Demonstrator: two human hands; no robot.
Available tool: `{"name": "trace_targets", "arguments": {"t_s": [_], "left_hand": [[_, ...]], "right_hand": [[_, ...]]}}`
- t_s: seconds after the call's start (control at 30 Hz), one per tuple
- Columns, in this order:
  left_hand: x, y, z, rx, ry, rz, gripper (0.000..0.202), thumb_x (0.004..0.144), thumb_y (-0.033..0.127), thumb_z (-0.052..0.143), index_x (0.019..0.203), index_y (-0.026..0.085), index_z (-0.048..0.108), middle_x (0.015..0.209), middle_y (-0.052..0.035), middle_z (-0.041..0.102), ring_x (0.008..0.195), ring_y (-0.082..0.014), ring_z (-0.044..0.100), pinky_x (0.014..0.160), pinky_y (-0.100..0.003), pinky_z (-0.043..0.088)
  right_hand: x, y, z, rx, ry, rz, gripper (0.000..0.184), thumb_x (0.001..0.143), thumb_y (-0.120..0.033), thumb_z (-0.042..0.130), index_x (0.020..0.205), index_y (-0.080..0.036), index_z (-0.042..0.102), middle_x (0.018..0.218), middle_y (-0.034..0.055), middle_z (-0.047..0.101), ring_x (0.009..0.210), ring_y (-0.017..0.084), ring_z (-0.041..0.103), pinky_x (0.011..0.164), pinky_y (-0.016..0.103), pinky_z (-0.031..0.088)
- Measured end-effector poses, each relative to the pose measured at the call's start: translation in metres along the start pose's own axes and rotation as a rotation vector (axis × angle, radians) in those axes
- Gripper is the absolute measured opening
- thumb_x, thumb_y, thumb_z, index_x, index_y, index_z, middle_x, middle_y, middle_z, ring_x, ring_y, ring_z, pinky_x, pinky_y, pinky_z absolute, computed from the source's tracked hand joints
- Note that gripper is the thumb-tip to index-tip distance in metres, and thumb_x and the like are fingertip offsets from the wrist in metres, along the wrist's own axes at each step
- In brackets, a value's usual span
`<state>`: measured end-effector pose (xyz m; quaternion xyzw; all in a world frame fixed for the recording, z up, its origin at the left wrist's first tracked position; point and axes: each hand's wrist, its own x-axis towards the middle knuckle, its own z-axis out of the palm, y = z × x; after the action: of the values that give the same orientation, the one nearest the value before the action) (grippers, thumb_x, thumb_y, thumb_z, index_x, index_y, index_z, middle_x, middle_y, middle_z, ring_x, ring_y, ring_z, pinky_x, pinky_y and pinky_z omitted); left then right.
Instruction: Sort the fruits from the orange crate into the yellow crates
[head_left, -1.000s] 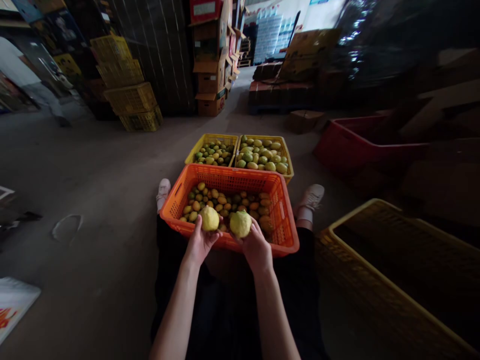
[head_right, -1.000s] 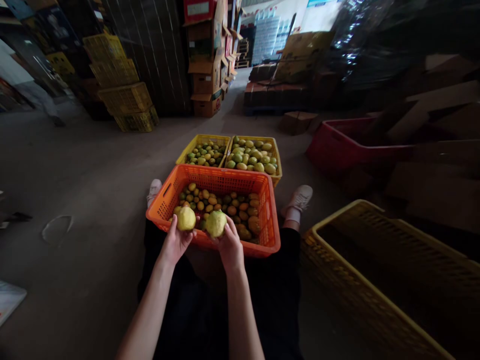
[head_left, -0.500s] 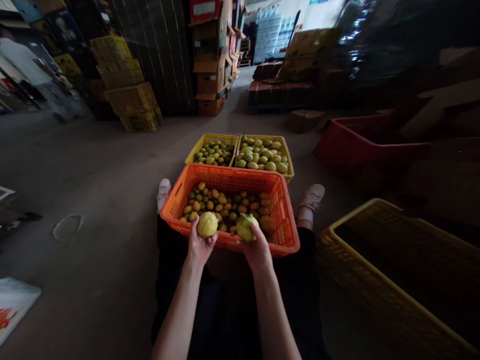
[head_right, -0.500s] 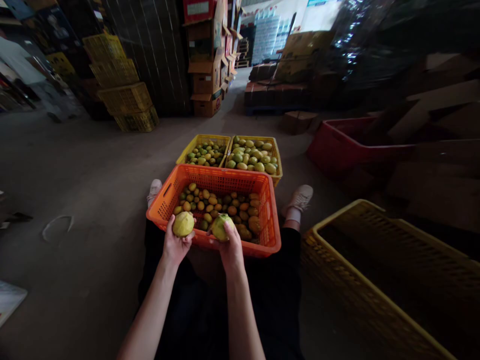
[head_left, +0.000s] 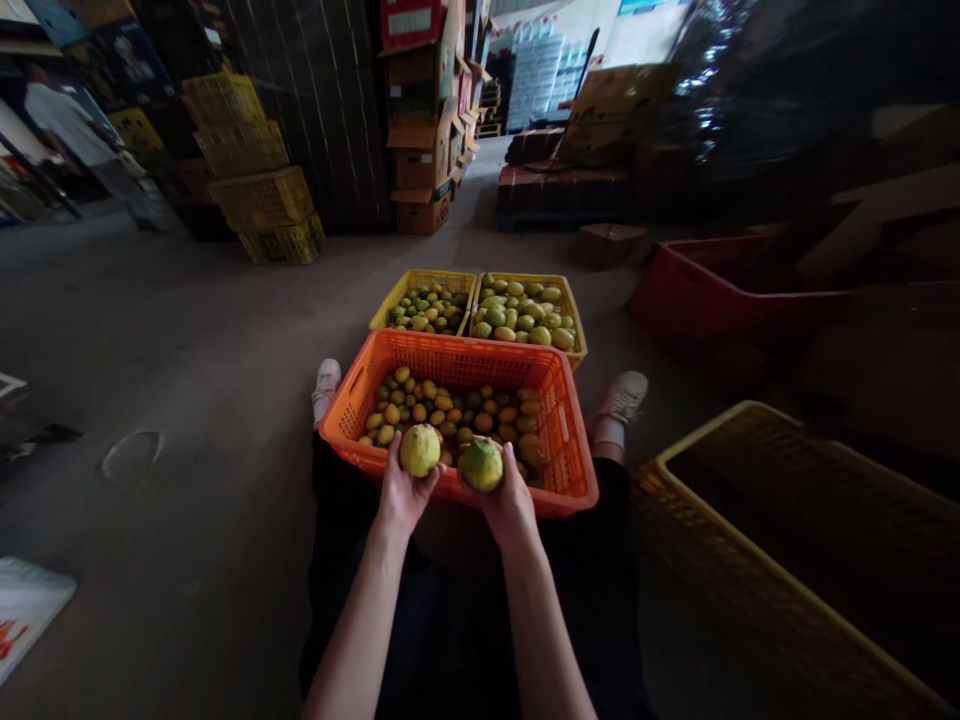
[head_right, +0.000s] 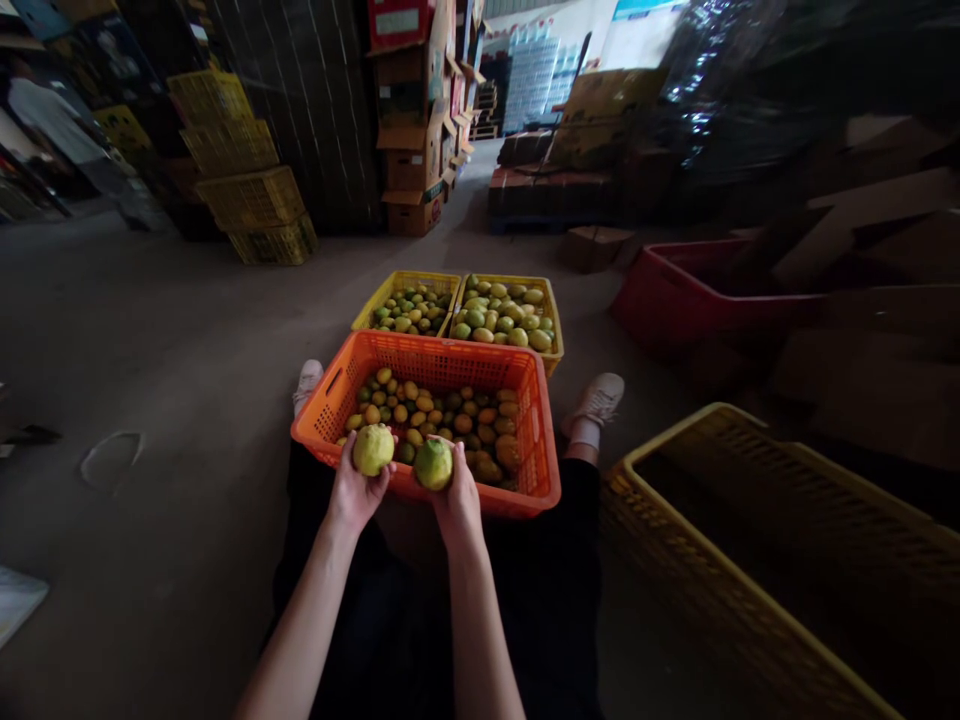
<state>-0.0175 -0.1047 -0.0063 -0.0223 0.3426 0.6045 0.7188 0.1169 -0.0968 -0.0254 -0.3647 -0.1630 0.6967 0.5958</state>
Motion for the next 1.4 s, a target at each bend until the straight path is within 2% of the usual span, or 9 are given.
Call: {"name": "trace_targets", "arguments": {"t_s": [0.2, 0.37, 0.47, 0.63, 0.8, 0.93, 1.07, 1.17, 1.4], "left_hand": [[0.008, -0.001, -0.010, -0.005, -0.061, -0.039, 0.037, 0.092, 0.039, 0.041, 0.115, 0.015, 0.059, 0.079, -0.0091, 0.068, 0.043, -0.0069, 0.052, 0.035, -0.014, 0.041], [0.014, -0.005, -0.014, -0.036, -0.075, -0.064, 0.039, 0.092, 0.032, 0.045, 0.128, 0.020, 0.050, 0.089, -0.0093, 0.069, 0.069, -0.0160, 0.067, 0.056, -0.024, 0.056], [0.010, -0.006, -0.009, -0.047, -0.075, -0.062, 0.042, 0.093, 0.034, 0.041, 0.132, 0.021, 0.046, 0.089, -0.0082, 0.070, 0.072, -0.0183, 0.068, 0.060, -0.028, 0.057], [0.001, -0.004, -0.002, -0.034, -0.098, -0.092, 0.046, 0.094, 0.039, 0.040, 0.133, 0.017, 0.044, 0.093, -0.0102, 0.070, 0.066, -0.0164, 0.068, 0.052, -0.022, 0.056], [0.000, -0.002, -0.003, -0.052, -0.105, -0.105, 0.050, 0.090, 0.043, 0.046, 0.132, 0.016, 0.045, 0.099, -0.0115, 0.069, 0.064, -0.0156, 0.068, 0.049, -0.019, 0.055], [0.000, -0.004, -0.002, -0.067, -0.079, -0.122, 0.049, 0.092, 0.048, 0.039, 0.124, 0.013, 0.051, 0.094, -0.0121, 0.069, 0.056, -0.0136, 0.066, 0.044, -0.018, 0.053], [0.000, -0.008, -0.001, -0.098, -0.121, -0.108, 0.045, 0.093, 0.046, 0.036, 0.110, 0.010, 0.057, 0.099, -0.0137, 0.068, 0.065, -0.0146, 0.067, 0.053, -0.020, 0.056], [0.000, -0.009, -0.004, -0.115, -0.185, -0.084, 0.035, 0.093, 0.039, 0.040, 0.103, 0.013, 0.061, 0.103, -0.0102, 0.067, 0.073, -0.0159, 0.067, 0.060, -0.024, 0.057], [-0.001, -0.011, -0.013, -0.083, -0.301, -0.077, 0.024, 0.087, 0.036, 0.051, 0.081, 0.016, 0.064, 0.082, -0.0035, 0.064, 0.066, -0.0133, 0.063, 0.055, -0.023, 0.054]], "right_hand": [[-0.001, 0.000, -0.003, 0.039, -0.099, -0.018, 0.032, 0.069, -0.045, 0.069, 0.091, -0.023, 0.062, 0.079, -0.0006, 0.067, 0.062, 0.014, 0.062, 0.047, 0.023, 0.047], [-0.006, -0.006, 0.000, 0.016, -0.157, 0.019, 0.026, 0.070, -0.043, 0.065, 0.082, -0.021, 0.063, 0.064, -0.0015, 0.061, 0.045, 0.011, 0.053, 0.031, 0.018, 0.031], [-0.007, -0.009, 0.001, 0.054, -0.149, 0.094, 0.030, 0.071, -0.046, 0.062, 0.078, -0.017, 0.066, 0.062, 0.0028, 0.064, 0.051, 0.014, 0.058, 0.034, 0.019, 0.038], [-0.005, -0.006, 0.000, 0.095, -0.188, 0.045, 0.029, 0.073, -0.043, 0.060, 0.090, -0.020, 0.067, 0.071, 0.0014, 0.067, 0.050, 0.014, 0.059, 0.034, 0.021, 0.041], [-0.003, -0.003, -0.001, 0.163, -0.053, 0.088, 0.032, 0.073, -0.047, 0.062, 0.087, -0.019, 0.066, 0.078, 0.0026, 0.071, 0.061, 0.016, 0.065, 0.048, 0.025, 0.052], [0.001, -0.001, -0.002, 0.186, -0.005, 0.142, 0.029, 0.072, -0.046, 0.065, 0.081, -0.018, 0.065, 0.077, 0.0038, 0.071, 0.067, 0.019, 0.067, 0.056, 0.031, 0.056], [0.002, 0.001, -0.003, 0.243, 0.015, 0.144, 0.023, 0.073, -0.040, 0.067, 0.081, -0.018, 0.064, 0.074, 0.0025, 0.071, 0.068, 0.018, 0.067, 0.060, 0.029, 0.056], [0.000, 0.001, -0.003, 0.248, -0.053, 0.165, 0.021, 0.072, -0.036, 0.069, 0.081, -0.017, 0.065, 0.076, 0.0041, 0.071, 0.068, 0.017, 0.066, 0.058, 0.027, 0.055], [-0.008, 0.007, -0.003, 0.175, -0.331, 0.023, 0.024, 0.072, -0.043, 0.066, 0.070, -0.019, 0.064, 0.072, 0.0020, 0.066, 0.061, 0.017, 0.063, 0.041, 0.023, 0.046]]}}
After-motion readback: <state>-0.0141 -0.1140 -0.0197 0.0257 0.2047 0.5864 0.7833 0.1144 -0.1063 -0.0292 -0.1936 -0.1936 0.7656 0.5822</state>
